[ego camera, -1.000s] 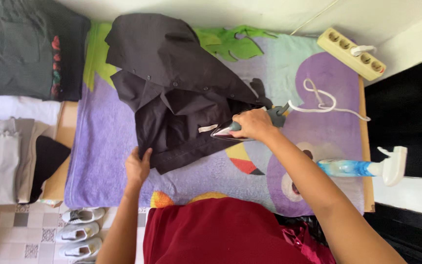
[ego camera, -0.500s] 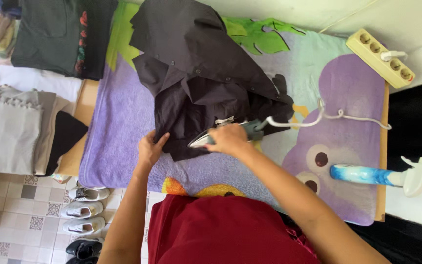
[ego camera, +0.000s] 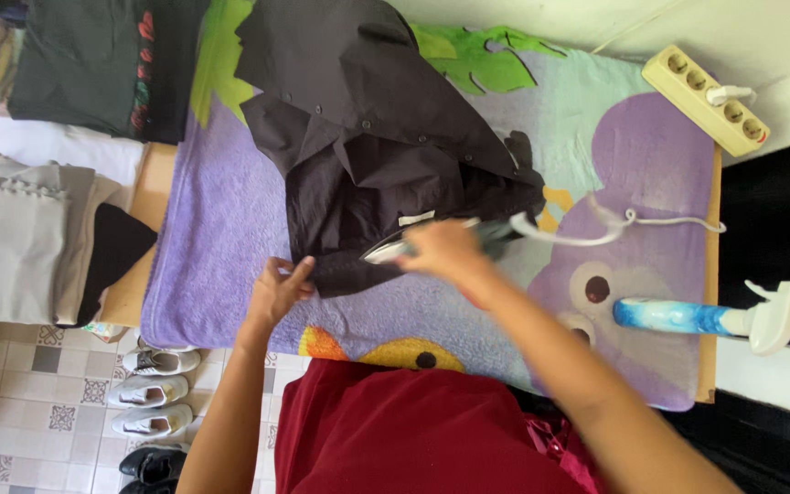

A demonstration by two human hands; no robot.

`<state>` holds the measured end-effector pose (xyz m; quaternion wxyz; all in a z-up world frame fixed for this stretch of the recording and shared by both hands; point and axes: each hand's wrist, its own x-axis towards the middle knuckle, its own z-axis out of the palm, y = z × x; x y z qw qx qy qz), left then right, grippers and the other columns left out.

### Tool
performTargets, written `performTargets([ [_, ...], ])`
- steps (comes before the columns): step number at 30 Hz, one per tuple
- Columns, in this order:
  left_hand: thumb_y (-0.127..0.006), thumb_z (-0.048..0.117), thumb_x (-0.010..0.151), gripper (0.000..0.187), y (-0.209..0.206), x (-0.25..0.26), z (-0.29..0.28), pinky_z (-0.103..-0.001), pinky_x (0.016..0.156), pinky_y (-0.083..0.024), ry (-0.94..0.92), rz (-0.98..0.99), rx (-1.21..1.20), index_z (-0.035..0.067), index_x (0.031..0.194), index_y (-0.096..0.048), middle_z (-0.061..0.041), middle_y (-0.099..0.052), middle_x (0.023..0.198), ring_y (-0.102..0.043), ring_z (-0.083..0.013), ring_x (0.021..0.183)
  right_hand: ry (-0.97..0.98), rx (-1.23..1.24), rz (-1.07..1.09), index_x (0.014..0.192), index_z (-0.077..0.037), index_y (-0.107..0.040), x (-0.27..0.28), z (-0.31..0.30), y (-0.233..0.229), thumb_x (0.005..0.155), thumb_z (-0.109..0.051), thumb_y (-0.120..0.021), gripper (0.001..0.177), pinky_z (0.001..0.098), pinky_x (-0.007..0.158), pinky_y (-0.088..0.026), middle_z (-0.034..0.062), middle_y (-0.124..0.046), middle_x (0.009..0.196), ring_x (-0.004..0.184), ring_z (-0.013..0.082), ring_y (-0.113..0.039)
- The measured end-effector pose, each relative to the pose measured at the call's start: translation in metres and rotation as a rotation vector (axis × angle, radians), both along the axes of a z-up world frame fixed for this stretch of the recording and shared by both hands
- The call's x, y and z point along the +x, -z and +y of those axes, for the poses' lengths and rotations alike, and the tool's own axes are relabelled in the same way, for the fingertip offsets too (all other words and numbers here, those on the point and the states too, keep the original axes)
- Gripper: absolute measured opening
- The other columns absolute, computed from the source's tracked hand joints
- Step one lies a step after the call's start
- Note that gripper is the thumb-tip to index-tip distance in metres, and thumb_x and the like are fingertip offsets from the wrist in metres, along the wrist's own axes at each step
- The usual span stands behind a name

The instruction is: The person irons a dark-colored shirt on a table covered with a purple towel. They spray the shirt with water, smooth the fabric, and use an iron to press different sections, including the sleeves and body. The person flips the shirt over to iron the other side and continues smoothing the fabric.

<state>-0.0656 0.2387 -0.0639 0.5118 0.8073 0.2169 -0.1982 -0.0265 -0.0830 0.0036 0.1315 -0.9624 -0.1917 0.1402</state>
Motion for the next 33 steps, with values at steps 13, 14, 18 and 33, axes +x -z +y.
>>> performTargets([
  [13,-0.081,0.012,0.083,0.079,0.019,-0.029,-0.013,-0.033,0.056,-0.055,0.103,0.027,-0.134,-0.013,0.136,-0.028,-0.020,-0.075,0.080,-0.070,-0.0198,0.062,-0.030,-0.098,-0.164,0.092,-0.022,-0.080,0.008,-0.075,-0.005,0.068,-0.068,-0.072,0.052,0.0481,0.057,-0.053,0.0071,-0.077,0.079,0.068,0.0301,-0.072],
  [14,-0.080,0.012,0.084,0.073,0.020,-0.030,-0.014,-0.033,0.056,-0.056,0.086,0.029,-0.168,-0.013,0.132,-0.030,-0.020,-0.075,0.079,-0.070,-0.0198,0.061,-0.031,-0.034,-0.193,0.097,-0.021,-0.080,0.004,-0.056,-0.003,0.068,-0.067,-0.072,0.055,0.0469,0.052,-0.054,0.0071,-0.077,0.083,0.066,0.0310,-0.072],
  [18,-0.076,0.011,0.087,0.055,0.031,-0.036,-0.005,-0.031,0.058,-0.058,0.052,0.010,-0.214,-0.008,0.120,-0.037,-0.020,-0.076,0.080,-0.071,-0.0189,0.062,-0.120,-0.118,-0.040,0.094,-0.020,-0.076,-0.008,0.017,-0.002,0.081,-0.068,-0.067,0.050,0.0455,0.062,-0.056,0.0070,-0.076,0.079,0.074,0.0272,-0.074],
  [33,-0.069,0.013,0.095,0.043,0.025,-0.017,0.077,-0.030,0.060,-0.055,-0.151,-0.303,-0.115,-0.003,0.127,-0.046,-0.014,-0.071,0.079,-0.067,-0.0161,0.066,-0.411,0.060,-0.197,0.085,-0.010,-0.074,-0.029,0.113,0.014,0.079,-0.052,-0.076,0.043,0.0400,0.053,-0.055,0.0114,-0.073,0.069,0.058,0.0256,-0.071],
])
